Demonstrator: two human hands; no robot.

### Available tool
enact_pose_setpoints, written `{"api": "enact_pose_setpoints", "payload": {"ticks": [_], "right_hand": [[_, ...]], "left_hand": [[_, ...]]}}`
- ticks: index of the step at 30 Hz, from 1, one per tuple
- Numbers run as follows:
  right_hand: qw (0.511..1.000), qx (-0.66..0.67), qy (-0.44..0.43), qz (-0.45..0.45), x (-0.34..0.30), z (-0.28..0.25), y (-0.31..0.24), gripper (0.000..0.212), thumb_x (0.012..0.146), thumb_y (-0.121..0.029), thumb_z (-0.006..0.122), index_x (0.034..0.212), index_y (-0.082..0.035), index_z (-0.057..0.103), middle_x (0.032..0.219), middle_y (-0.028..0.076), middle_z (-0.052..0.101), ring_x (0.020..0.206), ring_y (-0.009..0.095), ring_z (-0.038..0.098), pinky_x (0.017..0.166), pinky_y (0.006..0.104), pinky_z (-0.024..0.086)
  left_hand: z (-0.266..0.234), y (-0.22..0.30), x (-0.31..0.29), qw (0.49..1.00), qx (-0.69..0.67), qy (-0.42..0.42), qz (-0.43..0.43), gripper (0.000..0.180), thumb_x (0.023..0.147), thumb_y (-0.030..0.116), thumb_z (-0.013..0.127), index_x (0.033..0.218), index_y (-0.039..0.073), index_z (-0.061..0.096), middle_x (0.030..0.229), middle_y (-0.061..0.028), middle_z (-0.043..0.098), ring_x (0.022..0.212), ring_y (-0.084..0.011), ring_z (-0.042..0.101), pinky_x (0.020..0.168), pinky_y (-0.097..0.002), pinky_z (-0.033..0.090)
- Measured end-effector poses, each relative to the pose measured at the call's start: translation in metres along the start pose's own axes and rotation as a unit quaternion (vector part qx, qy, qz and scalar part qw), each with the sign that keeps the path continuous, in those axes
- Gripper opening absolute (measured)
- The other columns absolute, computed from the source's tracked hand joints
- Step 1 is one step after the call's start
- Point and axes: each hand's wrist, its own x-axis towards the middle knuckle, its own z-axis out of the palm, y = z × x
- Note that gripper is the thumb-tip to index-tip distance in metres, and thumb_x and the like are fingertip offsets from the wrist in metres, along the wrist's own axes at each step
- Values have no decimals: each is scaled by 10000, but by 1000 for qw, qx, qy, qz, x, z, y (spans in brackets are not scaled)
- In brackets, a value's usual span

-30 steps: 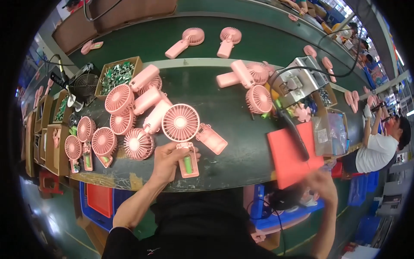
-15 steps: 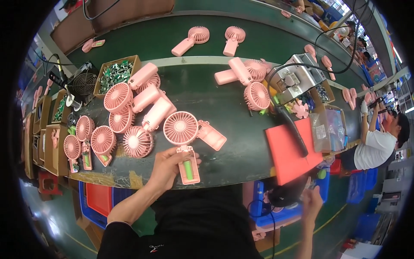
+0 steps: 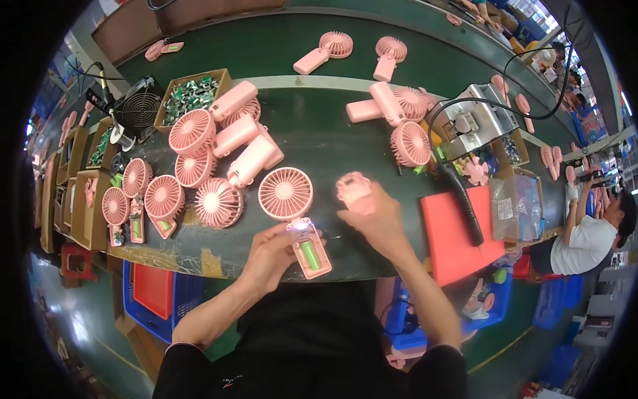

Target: The person assembles portable handheld fans by inserting batteries into the fan casings and securing components with an electric screwdriver.

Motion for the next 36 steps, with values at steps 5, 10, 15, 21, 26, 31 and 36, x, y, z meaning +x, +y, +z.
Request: {"api": "enact_pose_setpoints", "payload": {"ticks": [5, 10, 15, 21, 26, 31, 36], "right_hand": [[938, 328, 21, 108, -41, -11, 19, 266, 904, -117, 603, 1119, 39, 586, 911, 127, 657, 592, 135, 577, 497, 270, 458], [995, -14, 52, -79, -55, -2, 9, 376, 957, -147, 530, 1276, 52, 520, 1099, 142, 642, 788, 186, 611, 659, 284, 482], [915, -289, 120, -254, -57, 25, -6, 470, 821, -81, 668, 1256, 37, 535, 1082, 197, 577, 883, 347, 559, 753, 419, 480], [890, -345, 140, -263, -51, 26, -3, 540, 740, -98, 759, 1225, 32, 560, 1030, 159, 581, 852, 327, 560, 706, 405, 489], [899, -321, 151, -258, -43, 33, -3, 388, 748, -135, 742, 1107, -51, 620, 979, 107, 599, 846, 307, 566, 669, 393, 492], [893, -322, 140, -281, -45, 38, -9, 325, 803, -147, 711, 1088, -12, 632, 959, 164, 635, 823, 359, 587, 711, 454, 482], [900, -324, 118, -265, -52, 32, -5, 445, 775, -64, 717, 1180, 60, 581, 991, 203, 602, 880, 398, 558, 771, 460, 460]], "left_hand": [[14, -13, 17, 998, -52, -19, 7, 294, 972, 200, 548, 1157, -26, 585, 1093, -127, 644, 981, -209, 649, 901, -390, 516], [28, -18, 25, 993, -110, -37, 14, 549, 982, 460, 502, 1294, 9, 486, 1229, -137, 572, 1145, -233, 555, 1013, -407, 430], [38, -25, 31, 991, -129, -40, 15, 575, 989, 499, 455, 1308, 22, 482, 1216, -115, 578, 1117, -218, 561, 987, -373, 431], [40, -30, 38, 992, -121, -21, 9, 564, 991, 497, 452, 1300, 27, 498, 1215, -105, 584, 1089, -202, 567, 970, -366, 433], [41, -21, 39, 993, -114, 4, 9, 504, 999, 455, 468, 1257, 27, 529, 1154, -87, 615, 1034, -171, 591, 909, -338, 464], [26, -45, 46, 939, 222, 48, 258, 105, 884, 113, 607, 832, 38, 658, 826, 2, 636, 747, -74, 557, 654, -273, 473], [45, -44, 62, 995, -70, 58, 42, 243, 916, 216, 653, 1028, 5, 696, 911, -29, 668, 773, -82, 584, 670, -254, 486]]}}
